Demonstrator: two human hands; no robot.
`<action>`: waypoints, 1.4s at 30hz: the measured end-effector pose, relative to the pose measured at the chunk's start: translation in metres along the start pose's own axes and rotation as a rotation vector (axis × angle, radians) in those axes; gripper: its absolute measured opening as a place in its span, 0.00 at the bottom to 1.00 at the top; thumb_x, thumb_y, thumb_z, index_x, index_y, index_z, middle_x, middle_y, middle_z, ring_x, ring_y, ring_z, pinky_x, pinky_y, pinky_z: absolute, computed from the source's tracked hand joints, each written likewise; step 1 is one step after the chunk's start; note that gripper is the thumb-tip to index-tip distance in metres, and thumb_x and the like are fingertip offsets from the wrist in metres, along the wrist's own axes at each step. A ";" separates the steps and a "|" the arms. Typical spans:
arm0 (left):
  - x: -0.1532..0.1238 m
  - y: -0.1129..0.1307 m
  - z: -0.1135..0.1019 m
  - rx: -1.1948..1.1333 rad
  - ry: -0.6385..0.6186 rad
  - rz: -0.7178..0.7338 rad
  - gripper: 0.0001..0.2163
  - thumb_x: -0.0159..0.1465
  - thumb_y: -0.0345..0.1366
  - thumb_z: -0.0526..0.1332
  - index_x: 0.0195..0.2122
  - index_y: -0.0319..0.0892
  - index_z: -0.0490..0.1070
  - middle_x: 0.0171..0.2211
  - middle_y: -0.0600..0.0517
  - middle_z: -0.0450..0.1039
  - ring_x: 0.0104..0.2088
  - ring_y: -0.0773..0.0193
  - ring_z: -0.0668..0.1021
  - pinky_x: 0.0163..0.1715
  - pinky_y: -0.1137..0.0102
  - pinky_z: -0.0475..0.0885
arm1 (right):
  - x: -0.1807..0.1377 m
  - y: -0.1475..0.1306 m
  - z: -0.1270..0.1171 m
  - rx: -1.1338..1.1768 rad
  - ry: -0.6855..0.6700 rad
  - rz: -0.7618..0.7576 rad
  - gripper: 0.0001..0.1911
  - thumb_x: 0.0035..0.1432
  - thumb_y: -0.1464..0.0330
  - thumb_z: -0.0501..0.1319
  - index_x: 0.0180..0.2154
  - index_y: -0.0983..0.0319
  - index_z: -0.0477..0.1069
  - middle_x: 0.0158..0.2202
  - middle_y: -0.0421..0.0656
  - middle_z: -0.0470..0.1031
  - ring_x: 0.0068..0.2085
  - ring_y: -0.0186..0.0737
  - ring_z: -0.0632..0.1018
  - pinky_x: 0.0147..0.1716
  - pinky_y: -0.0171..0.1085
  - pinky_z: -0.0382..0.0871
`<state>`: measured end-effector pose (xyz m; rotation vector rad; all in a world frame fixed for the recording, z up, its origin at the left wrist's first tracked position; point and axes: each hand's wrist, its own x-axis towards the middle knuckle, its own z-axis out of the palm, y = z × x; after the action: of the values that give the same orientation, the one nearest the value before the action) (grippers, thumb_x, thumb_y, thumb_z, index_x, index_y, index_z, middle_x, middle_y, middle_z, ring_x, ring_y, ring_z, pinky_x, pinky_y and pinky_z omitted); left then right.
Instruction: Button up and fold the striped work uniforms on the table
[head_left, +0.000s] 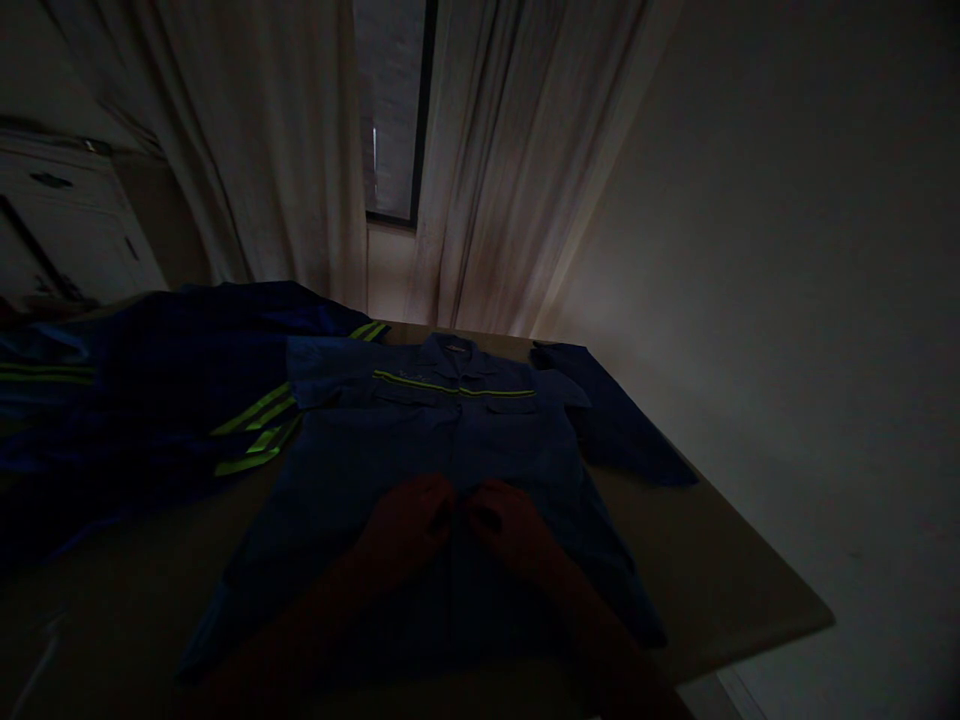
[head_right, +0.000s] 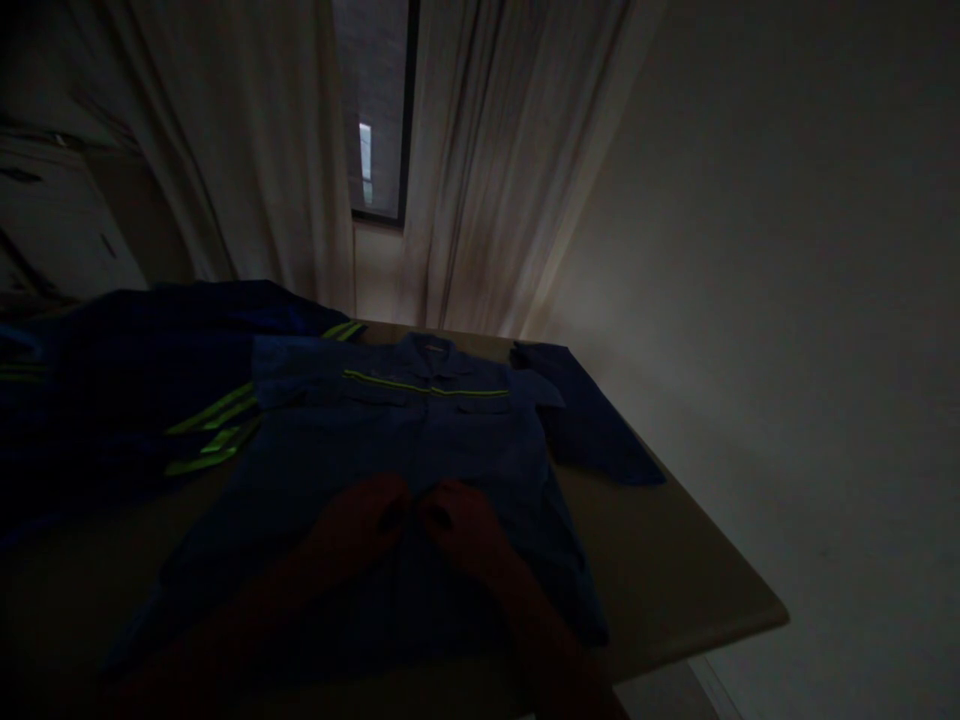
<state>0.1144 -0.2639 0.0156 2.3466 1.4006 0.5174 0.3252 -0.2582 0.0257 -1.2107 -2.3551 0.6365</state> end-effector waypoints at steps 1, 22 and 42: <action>0.000 0.000 0.000 0.013 -0.006 -0.002 0.05 0.62 0.29 0.59 0.39 0.45 0.70 0.41 0.51 0.74 0.43 0.59 0.75 0.44 0.66 0.67 | 0.000 0.001 0.000 -0.001 0.000 -0.003 0.07 0.63 0.73 0.63 0.41 0.58 0.78 0.39 0.42 0.78 0.41 0.39 0.77 0.41 0.35 0.67; -0.002 -0.004 -0.012 -0.082 -0.052 0.100 0.06 0.62 0.32 0.61 0.37 0.46 0.77 0.40 0.51 0.75 0.43 0.59 0.77 0.43 0.68 0.68 | 0.001 0.004 0.003 0.105 0.003 0.032 0.03 0.62 0.70 0.67 0.39 0.58 0.78 0.40 0.41 0.79 0.42 0.39 0.78 0.42 0.36 0.68; -0.002 -0.006 0.002 -0.095 0.058 0.020 0.06 0.66 0.40 0.61 0.39 0.44 0.72 0.39 0.50 0.74 0.41 0.58 0.75 0.42 0.65 0.66 | 0.001 0.005 0.005 0.041 0.023 0.006 0.04 0.62 0.74 0.65 0.38 0.59 0.76 0.38 0.41 0.77 0.40 0.38 0.77 0.39 0.35 0.67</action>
<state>0.1101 -0.2633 0.0108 2.2891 1.3477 0.6480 0.3249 -0.2563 0.0190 -1.2011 -2.3089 0.6659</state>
